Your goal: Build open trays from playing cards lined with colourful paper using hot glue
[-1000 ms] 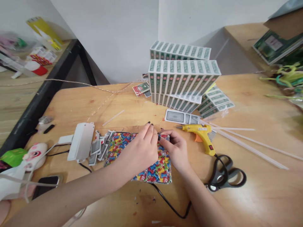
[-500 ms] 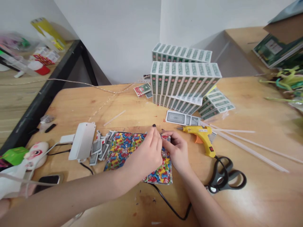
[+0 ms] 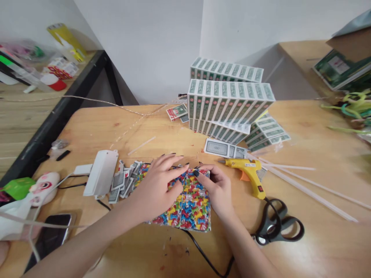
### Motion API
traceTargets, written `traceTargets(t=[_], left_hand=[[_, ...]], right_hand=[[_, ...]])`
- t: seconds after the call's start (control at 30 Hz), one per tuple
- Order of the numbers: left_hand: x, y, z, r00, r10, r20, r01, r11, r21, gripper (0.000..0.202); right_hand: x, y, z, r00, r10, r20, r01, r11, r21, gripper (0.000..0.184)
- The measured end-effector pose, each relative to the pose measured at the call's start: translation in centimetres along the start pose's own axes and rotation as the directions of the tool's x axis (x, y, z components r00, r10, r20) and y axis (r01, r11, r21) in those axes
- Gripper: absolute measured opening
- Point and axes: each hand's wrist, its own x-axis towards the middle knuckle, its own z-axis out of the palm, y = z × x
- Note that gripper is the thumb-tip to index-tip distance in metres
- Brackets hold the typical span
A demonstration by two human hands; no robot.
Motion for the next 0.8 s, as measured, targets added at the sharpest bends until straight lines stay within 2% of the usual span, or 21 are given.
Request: traceTargets(t=[0.27, 0.5, 0.6, 0.67, 0.8], left_hand=[[2.3, -0.2, 0.3, 0.995, -0.104, -0.005, 0.102, 0.985, -0.137, 0.014], [4.0, -0.4, 0.2, 0.979, -0.187, 0.076, 0.197, 0.968, -0.156, 0.013], [3.9, -0.5, 0.1, 0.979, -0.185, 0.086, 0.197, 0.967, -0.162, 0.014], [3.5, -0.5, 0.0, 0.987, -0.136, 0.080, 0.149, 0.973, -0.174, 0.015], [2.3, -0.6, -0.6, 0.993, -0.114, 0.015, 0.114, 0.974, -0.196, 0.022]], right_hand=[[0.1, -0.1, 0.0, 1.000, -0.020, -0.009, 0.020, 1.000, -0.015, 0.019], [-0.1, 0.3, -0.1, 0.998, -0.066, -0.003, 0.066, 0.997, -0.031, 0.016], [-0.3, 0.6, -0.4, 0.994, -0.105, -0.022, 0.102, 0.988, -0.117, 0.019], [-0.4, 0.6, -0.7, 0.986, -0.168, -0.019, 0.160, 0.963, -0.217, 0.022], [-1.0, 0.2, -1.2, 0.958, -0.285, 0.003, 0.267, 0.893, -0.363, 0.022]])
